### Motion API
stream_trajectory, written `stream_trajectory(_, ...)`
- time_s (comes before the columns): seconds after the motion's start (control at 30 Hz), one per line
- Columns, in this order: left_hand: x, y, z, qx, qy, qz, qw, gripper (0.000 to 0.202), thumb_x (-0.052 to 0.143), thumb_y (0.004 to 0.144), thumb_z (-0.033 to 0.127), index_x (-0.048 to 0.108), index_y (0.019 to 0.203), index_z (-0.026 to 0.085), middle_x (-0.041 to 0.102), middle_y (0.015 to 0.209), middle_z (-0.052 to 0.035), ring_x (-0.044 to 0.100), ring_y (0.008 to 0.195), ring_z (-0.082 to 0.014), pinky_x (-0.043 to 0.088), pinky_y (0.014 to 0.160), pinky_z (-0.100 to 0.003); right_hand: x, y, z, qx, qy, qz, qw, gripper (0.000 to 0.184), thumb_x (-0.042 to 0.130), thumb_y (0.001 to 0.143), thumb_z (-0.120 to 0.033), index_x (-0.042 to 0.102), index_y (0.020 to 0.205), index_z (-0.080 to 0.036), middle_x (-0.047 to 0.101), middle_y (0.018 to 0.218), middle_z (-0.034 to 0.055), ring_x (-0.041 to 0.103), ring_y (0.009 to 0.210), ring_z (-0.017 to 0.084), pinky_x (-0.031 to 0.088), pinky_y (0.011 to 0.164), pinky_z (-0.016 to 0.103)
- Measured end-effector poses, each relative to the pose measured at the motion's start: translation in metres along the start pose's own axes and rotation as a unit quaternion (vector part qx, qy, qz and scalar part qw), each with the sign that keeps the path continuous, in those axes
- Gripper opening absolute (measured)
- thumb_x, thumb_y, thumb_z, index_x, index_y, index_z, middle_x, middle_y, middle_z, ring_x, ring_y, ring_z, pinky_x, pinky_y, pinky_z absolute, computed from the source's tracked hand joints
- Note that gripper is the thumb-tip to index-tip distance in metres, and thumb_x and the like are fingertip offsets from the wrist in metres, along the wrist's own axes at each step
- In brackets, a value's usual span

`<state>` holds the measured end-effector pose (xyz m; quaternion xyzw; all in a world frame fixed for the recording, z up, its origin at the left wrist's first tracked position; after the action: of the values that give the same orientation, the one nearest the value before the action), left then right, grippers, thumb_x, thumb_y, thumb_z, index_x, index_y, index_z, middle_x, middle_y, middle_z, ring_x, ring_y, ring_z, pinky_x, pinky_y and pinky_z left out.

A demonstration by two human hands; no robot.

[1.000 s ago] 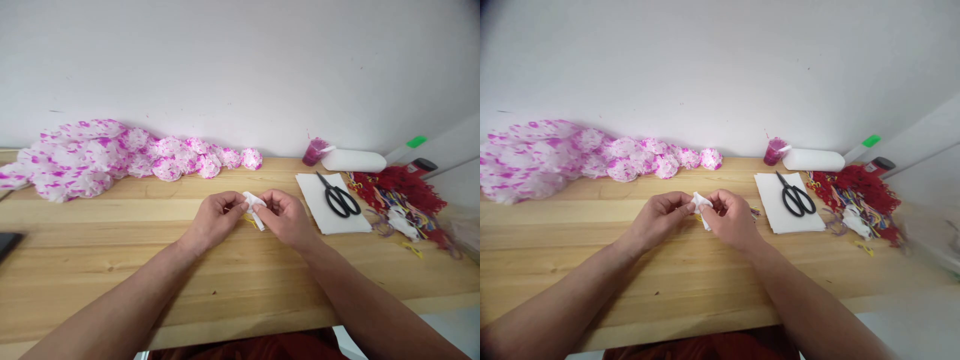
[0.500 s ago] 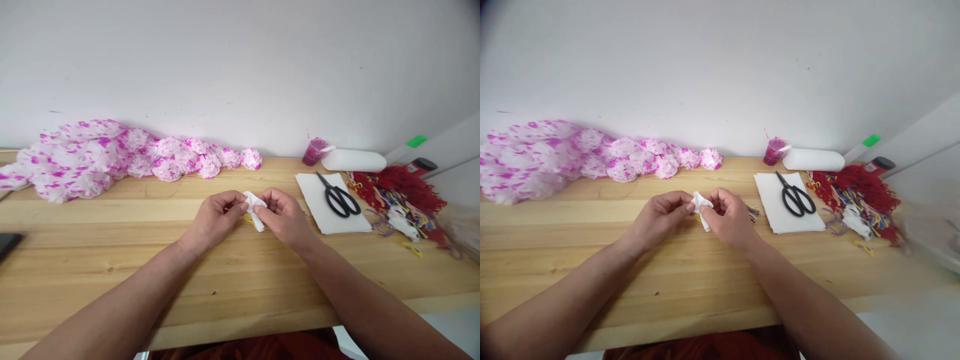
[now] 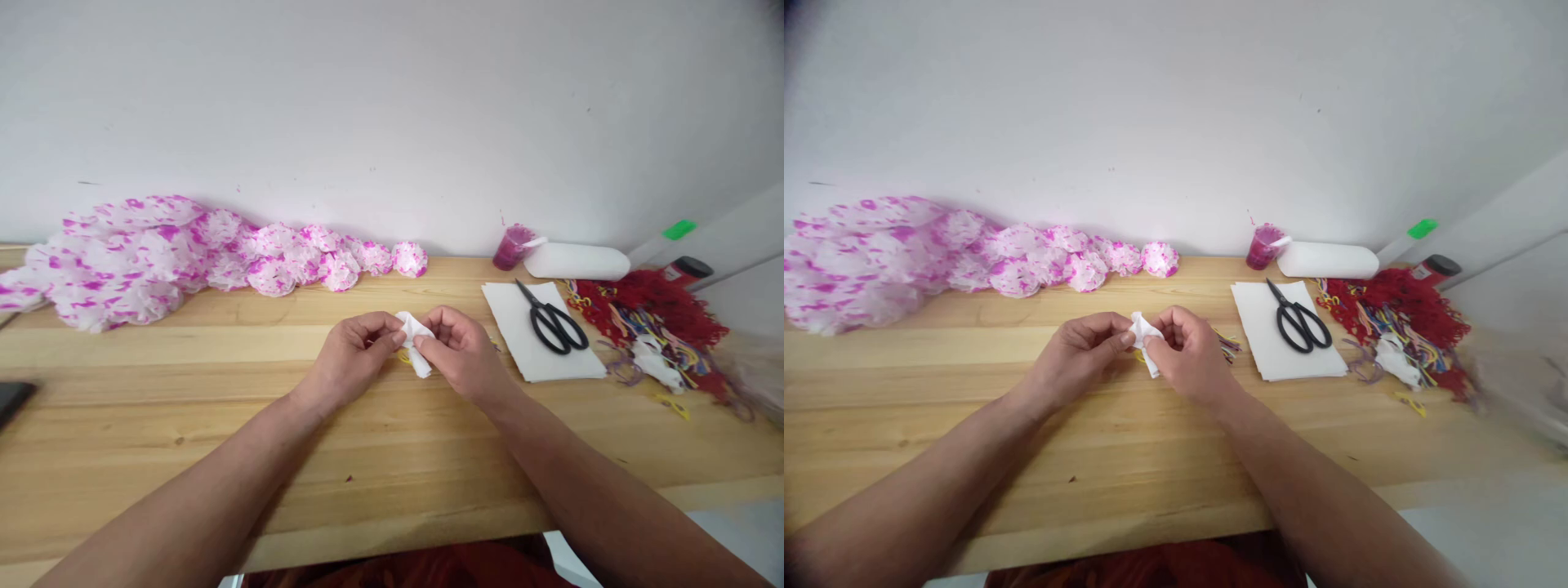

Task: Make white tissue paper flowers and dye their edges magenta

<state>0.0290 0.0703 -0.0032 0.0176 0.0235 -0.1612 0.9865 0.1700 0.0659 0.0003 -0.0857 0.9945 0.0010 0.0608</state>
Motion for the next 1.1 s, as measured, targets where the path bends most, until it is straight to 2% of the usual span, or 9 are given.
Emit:
stream_trajectory(0.3, -0.001, 0.001, 0.001, -0.003, 0.011, 0.004, 1.000, 0.022, 0.065, 0.087, 0.036, 0.069, 0.085, 0.015, 0.067, 0.079, -0.0027, 0.058, 0.074, -0.0159, 0.043, 0.071, -0.028, -0.001, 0.000, 0.001, -0.007, -0.010, 0.002, 1.000, 0.012, 0.066, 0.081, -0.028, 0.059, 0.081, -0.019, 0.063, 0.070, -0.0005, 0.056, 0.059, 0.013, 0.043, 0.053, 0.025)
stream_trajectory(0.53, -0.003, -0.001, 0.000, -0.033, 0.029, 0.016, 0.999, 0.029, 0.065, 0.086, 0.042, 0.067, 0.084, 0.013, 0.066, 0.078, -0.0027, 0.055, 0.071, -0.0142, 0.041, 0.066, -0.026, -0.006, -0.008, -0.010, -0.075, -0.161, 0.060, 0.982, 0.009, 0.064, 0.084, -0.027, 0.068, 0.086, -0.019, 0.062, 0.068, -0.0012, 0.051, 0.057, 0.012, 0.039, 0.051, 0.025)
stream_trajectory(0.8, -0.005, -0.004, 0.005, -0.033, 0.081, 0.035, 0.996, 0.031, 0.066, 0.085, 0.044, 0.069, 0.082, 0.014, 0.062, 0.072, -0.0001, 0.049, 0.063, -0.0108, 0.037, 0.057, -0.023, -0.008, -0.012, -0.017, -0.104, -0.232, 0.100, 0.962, 0.011, 0.064, 0.083, -0.028, 0.068, 0.081, -0.019, 0.062, 0.064, -0.0016, 0.048, 0.053, 0.010, 0.038, 0.051, 0.024)
stream_trajectory(0.93, -0.005, -0.006, 0.006, -0.039, 0.108, 0.044, 0.992, 0.031, 0.069, 0.082, 0.045, 0.068, 0.081, 0.015, 0.062, 0.072, 0.0009, 0.048, 0.061, -0.0100, 0.035, 0.053, -0.022, -0.008, -0.012, -0.017, -0.099, -0.239, 0.106, 0.960, 0.011, 0.064, 0.082, -0.028, 0.067, 0.080, -0.018, 0.061, 0.062, -0.0024, 0.048, 0.051, 0.009, 0.038, 0.050, 0.023)
stream_trajectory(1.1, -0.005, -0.007, 0.004, -0.054, 0.126, 0.052, 0.989, 0.024, 0.069, 0.081, 0.039, 0.064, 0.075, 0.016, 0.058, 0.067, 0.0028, 0.046, 0.057, -0.0088, 0.033, 0.049, -0.021, -0.005, -0.011, -0.014, -0.076, -0.218, 0.087, 0.969, 0.012, 0.064, 0.083, -0.029, 0.068, 0.082, -0.018, 0.061, 0.061, -0.0023, 0.049, 0.051, 0.009, 0.039, 0.049, 0.022)
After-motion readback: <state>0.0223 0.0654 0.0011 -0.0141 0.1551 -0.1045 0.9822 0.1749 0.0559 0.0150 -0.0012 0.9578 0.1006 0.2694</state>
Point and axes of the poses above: each hand's wrist, its own y-axis towards the middle knuckle, its own x-axis out of the palm, z = x × y, the point moved 7 cm from there along y, towards the middle knuckle
